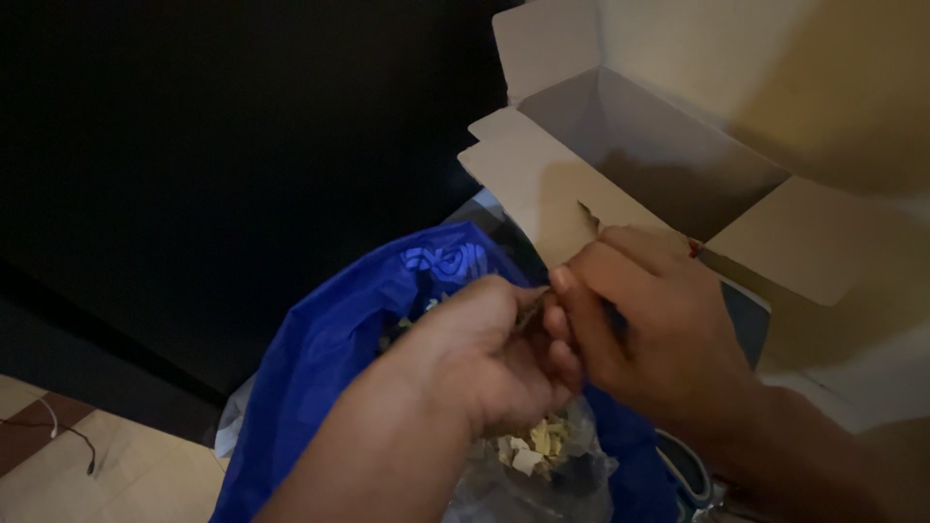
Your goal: Tearing cardboard and paper packaging into small pieces and placing them into a blue trash bag.
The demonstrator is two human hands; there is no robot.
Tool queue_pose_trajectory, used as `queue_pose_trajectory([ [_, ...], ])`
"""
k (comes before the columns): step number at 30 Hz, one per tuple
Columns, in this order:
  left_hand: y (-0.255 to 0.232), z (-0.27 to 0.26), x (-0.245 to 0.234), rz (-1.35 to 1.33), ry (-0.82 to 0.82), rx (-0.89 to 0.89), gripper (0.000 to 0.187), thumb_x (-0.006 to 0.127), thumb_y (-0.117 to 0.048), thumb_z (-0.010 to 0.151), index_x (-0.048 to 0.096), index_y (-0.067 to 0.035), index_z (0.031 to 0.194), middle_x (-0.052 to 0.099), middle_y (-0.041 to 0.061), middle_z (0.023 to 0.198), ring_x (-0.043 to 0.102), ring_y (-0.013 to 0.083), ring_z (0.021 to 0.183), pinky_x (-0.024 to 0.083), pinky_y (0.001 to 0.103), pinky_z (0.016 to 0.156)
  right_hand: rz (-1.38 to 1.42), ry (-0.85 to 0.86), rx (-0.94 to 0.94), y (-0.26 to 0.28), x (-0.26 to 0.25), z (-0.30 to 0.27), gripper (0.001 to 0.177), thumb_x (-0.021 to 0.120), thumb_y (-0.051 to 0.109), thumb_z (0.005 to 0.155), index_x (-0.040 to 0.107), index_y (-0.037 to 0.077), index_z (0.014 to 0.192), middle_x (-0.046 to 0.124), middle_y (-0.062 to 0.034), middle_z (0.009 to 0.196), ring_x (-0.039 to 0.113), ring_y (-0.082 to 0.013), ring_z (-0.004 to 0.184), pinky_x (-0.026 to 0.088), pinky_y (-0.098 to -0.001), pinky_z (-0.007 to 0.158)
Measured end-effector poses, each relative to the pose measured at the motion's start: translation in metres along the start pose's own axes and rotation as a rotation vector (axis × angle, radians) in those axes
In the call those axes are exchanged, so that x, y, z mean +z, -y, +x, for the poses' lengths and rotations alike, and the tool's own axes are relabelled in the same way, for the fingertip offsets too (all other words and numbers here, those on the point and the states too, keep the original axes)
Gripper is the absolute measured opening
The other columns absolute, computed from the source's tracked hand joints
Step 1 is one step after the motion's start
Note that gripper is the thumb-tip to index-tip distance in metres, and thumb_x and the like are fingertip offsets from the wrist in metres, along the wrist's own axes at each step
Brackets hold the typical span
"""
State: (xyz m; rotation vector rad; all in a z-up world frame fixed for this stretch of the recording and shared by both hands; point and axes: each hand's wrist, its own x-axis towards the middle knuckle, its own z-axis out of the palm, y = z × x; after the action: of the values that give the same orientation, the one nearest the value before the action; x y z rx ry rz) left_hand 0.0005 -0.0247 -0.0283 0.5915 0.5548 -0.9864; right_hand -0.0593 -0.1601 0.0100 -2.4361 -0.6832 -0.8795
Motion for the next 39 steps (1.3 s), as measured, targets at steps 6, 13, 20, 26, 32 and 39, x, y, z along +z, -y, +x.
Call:
queue_pose_trajectory([
  [6,0.001,-0.002,0.003,-0.113,0.081,-0.061,0.022,0.046,-0.015,0.101,0.064,-0.012,0.089,0.059,-0.003,0.065,0.052,0.0100,0.058,0.043,0.027,0.056,0.090,-0.109,0.062,-0.003,0.002,-0.009,0.011,0.064,0.006,0.099,0.063,0.004,0.088,0.061,-0.0104,0.082,0.062,-0.0265,0.073,0.047,-0.0361,0.064],
  [13,-0.008,-0.021,0.006,-0.011,-0.053,0.174,0.020,0.051,-0.025,0.101,0.062,-0.013,0.090,0.060,-0.003,0.070,0.055,0.0127,0.064,0.041,0.029,0.059,0.129,-0.169,0.084,0.017,-0.006,0.000,0.012,0.063,0.010,0.106,0.062,0.002,0.098,0.058,-0.0093,0.084,0.057,-0.0187,0.070,0.045,-0.0292,0.065],
  [20,-0.014,-0.054,0.015,0.287,-0.257,0.544,0.025,0.058,-0.036,0.101,0.065,-0.014,0.093,0.055,0.000,0.073,0.047,0.0130,0.063,0.038,0.031,0.060,0.596,0.020,0.823,0.030,0.005,0.028,0.020,0.060,0.020,0.097,0.072,0.004,0.100,0.070,0.0006,0.076,0.061,-0.0153,0.061,0.051,-0.0291,0.058],
  [26,-0.002,-0.061,0.017,0.394,-0.248,0.870,0.024,0.059,-0.033,0.098,0.068,-0.011,0.096,0.062,0.000,0.076,0.051,0.0116,0.067,0.045,0.030,0.062,1.272,0.196,1.140,0.001,0.014,0.015,0.040,0.056,0.038,0.107,0.067,-0.001,0.107,0.065,-0.0092,0.086,0.059,-0.0205,0.072,0.051,-0.0381,0.069],
  [32,-0.001,-0.052,0.005,0.375,-0.180,0.854,0.025,0.059,-0.031,0.096,0.065,-0.007,0.093,0.056,0.004,0.072,0.048,0.0170,0.066,0.042,0.036,0.062,1.154,0.256,1.106,0.029,0.012,0.031,0.019,0.057,0.024,0.098,0.063,0.006,0.094,0.060,-0.0031,0.076,0.051,-0.0173,0.061,0.041,-0.0316,0.058],
  [39,-0.014,-0.090,0.005,0.774,-0.243,0.596,0.034,0.061,-0.039,0.099,0.068,-0.006,0.092,0.059,0.004,0.076,0.053,0.0181,0.072,0.048,0.037,0.073,1.113,0.382,1.105,0.017,0.004,0.028,0.016,0.057,0.021,0.101,0.061,0.007,0.093,0.054,-0.0027,0.073,0.044,-0.0145,0.059,0.036,-0.0309,0.054],
])
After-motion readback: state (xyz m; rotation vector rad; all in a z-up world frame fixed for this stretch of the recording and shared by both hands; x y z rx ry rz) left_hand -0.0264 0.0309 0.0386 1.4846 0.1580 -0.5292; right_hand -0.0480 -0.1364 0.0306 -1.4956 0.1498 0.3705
